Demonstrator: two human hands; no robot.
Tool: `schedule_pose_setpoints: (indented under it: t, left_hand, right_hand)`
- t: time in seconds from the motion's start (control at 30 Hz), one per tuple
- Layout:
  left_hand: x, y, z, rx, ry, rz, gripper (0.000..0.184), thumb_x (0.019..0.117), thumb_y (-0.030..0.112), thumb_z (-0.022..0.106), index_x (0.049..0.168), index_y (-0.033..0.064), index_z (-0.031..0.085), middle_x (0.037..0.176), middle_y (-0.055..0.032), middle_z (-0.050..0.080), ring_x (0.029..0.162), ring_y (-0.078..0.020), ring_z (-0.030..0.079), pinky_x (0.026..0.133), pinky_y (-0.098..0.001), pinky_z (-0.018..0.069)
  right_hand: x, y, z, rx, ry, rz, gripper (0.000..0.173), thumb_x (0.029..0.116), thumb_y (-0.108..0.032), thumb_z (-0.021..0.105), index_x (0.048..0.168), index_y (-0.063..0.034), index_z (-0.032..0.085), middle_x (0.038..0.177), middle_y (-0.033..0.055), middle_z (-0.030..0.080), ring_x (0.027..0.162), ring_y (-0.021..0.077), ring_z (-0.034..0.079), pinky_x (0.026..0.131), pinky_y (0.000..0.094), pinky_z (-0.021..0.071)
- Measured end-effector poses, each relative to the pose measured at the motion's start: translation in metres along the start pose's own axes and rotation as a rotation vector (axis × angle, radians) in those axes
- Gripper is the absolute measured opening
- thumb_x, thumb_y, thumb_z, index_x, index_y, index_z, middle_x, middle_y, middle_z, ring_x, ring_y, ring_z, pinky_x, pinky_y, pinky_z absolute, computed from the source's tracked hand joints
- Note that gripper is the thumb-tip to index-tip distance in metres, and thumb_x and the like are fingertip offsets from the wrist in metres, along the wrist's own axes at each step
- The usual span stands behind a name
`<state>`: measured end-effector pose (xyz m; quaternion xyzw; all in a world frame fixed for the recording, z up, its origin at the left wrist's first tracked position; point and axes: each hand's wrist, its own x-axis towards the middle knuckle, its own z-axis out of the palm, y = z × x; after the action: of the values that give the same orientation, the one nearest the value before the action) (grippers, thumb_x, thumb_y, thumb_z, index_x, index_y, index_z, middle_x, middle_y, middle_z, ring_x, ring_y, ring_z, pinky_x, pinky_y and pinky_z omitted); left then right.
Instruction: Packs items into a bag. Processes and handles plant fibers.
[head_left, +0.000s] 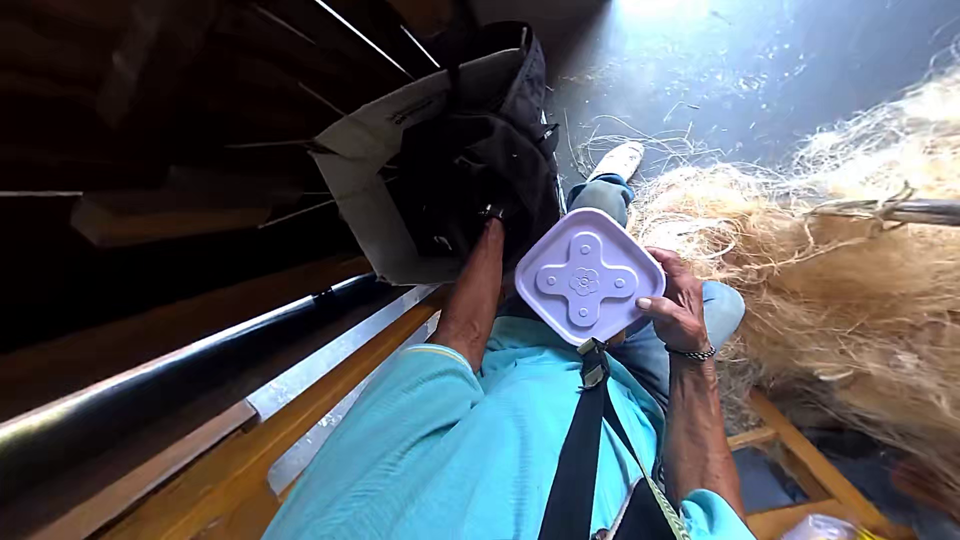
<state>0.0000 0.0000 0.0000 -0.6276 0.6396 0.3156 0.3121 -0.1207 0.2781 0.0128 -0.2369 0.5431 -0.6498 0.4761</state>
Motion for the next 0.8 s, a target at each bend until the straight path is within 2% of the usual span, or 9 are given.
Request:
schedule_pose_setpoints:
  t: [0.1, 0.2, 0.27, 0.4, 0.53, 0.57, 0.67, 0.73, 0.8]
  left_hand:
    - [0.025, -0.024, 0.014, -0.140, -0.036, 0.376, 0.041, 0.1020, 0.020, 0.060, 0.130, -0.0093, 0.060, 0.131, -0.0309, 0.061, 0.126, -0.0428, 0.058, 0.109, -0.0554, 0.0426]
    - [0.029, -0.048, 0.022, -0.390, -0.023, 0.534, 0.036, 0.1007, 0.022, 0.061, 0.124, -0.0043, 0.064, 0.118, -0.0238, 0.067, 0.112, -0.0331, 0.064, 0.100, -0.0514, 0.0497]
    - [0.019, -0.064, 0.021, -0.459, 0.022, 0.546, 0.031, 0.0995, 0.021, 0.060, 0.122, 0.0003, 0.067, 0.115, -0.0190, 0.070, 0.110, -0.0284, 0.067, 0.099, -0.0503, 0.0521]
    - [-0.003, -0.085, 0.013, -0.228, 0.165, 0.500, 0.028, 0.0945, 0.011, 0.062, 0.118, -0.0024, 0.069, 0.114, -0.0243, 0.070, 0.112, -0.0387, 0.067, 0.099, -0.0595, 0.0511]
    - [-0.014, -0.095, 0.005, -0.042, 0.123, 0.429, 0.026, 0.0926, 0.010, 0.062, 0.112, -0.0072, 0.066, 0.113, -0.0292, 0.067, 0.113, -0.0445, 0.064, 0.096, -0.0618, 0.0501]
    - [-0.017, -0.094, 0.003, -0.065, 0.133, 0.380, 0.030, 0.0936, 0.011, 0.062, 0.115, -0.0096, 0.064, 0.115, -0.0308, 0.066, 0.115, -0.0453, 0.063, 0.097, -0.0617, 0.0495]
    - [-0.018, -0.096, 0.001, -0.282, 0.290, 0.302, 0.054, 0.0952, 0.018, 0.063, 0.137, -0.0127, 0.048, 0.122, -0.0316, 0.065, 0.117, -0.0437, 0.064, 0.100, -0.0589, 0.0500]
    - [-0.015, -0.101, 0.001, -0.477, 0.403, 0.336, 0.073, 0.0983, 0.020, 0.064, 0.154, -0.0091, 0.028, 0.136, -0.0304, 0.059, 0.127, -0.0403, 0.060, 0.110, -0.0533, 0.0456]
    - [-0.011, -0.110, 0.002, -0.585, 0.488, 0.399, 0.071, 0.1007, 0.017, 0.059, 0.157, -0.0099, 0.024, 0.145, -0.0303, 0.053, 0.136, -0.0380, 0.053, 0.117, -0.0483, 0.0391]
  right_hand:
    - [-0.003, 0.001, 0.003, 0.045, 0.025, -0.015, 0.069, 0.0781, -0.028, 0.079, 0.138, -0.0063, 0.053, 0.123, 0.0038, 0.069, 0.108, 0.0147, 0.068, 0.095, 0.0361, 0.0582]
    - [-0.003, -0.003, 0.008, 0.067, 0.033, -0.027, 0.067, 0.0770, -0.024, 0.078, 0.137, -0.0079, 0.053, 0.122, 0.0037, 0.068, 0.108, 0.0154, 0.068, 0.095, 0.0365, 0.0583]
    - [-0.001, -0.005, 0.011, 0.068, 0.038, -0.036, 0.067, 0.0763, -0.023, 0.079, 0.136, -0.0086, 0.053, 0.122, 0.0034, 0.068, 0.109, 0.0155, 0.068, 0.095, 0.0364, 0.0583]
    - [0.009, -0.007, 0.020, 0.083, 0.056, -0.035, 0.064, 0.0745, -0.019, 0.079, 0.134, -0.0128, 0.055, 0.121, 0.0015, 0.069, 0.108, 0.0144, 0.068, 0.093, 0.0359, 0.0589]
    - [0.019, -0.007, 0.032, 0.106, 0.086, -0.027, 0.068, 0.0723, -0.020, 0.081, 0.134, -0.0120, 0.055, 0.121, 0.0037, 0.068, 0.107, 0.0166, 0.068, 0.088, 0.0379, 0.0603]
    - [0.022, -0.008, 0.036, 0.100, 0.083, -0.032, 0.068, 0.0727, -0.021, 0.081, 0.135, -0.0119, 0.054, 0.121, 0.0038, 0.068, 0.106, 0.0166, 0.068, 0.088, 0.0377, 0.0605]
    - [0.029, -0.012, 0.048, 0.085, 0.080, -0.047, 0.065, 0.0734, -0.018, 0.081, 0.133, -0.0146, 0.055, 0.118, 0.0023, 0.069, 0.103, 0.0154, 0.069, 0.084, 0.0360, 0.0615]
    - [0.034, -0.013, 0.057, 0.073, 0.088, -0.051, 0.064, 0.0728, -0.014, 0.079, 0.132, -0.0150, 0.055, 0.115, 0.0025, 0.070, 0.099, 0.0153, 0.071, 0.080, 0.0357, 0.0624]
    - [0.041, -0.012, 0.066, 0.048, 0.094, -0.045, 0.065, 0.0727, -0.011, 0.076, 0.133, -0.0131, 0.053, 0.114, 0.0035, 0.070, 0.098, 0.0157, 0.071, 0.079, 0.0363, 0.0626]
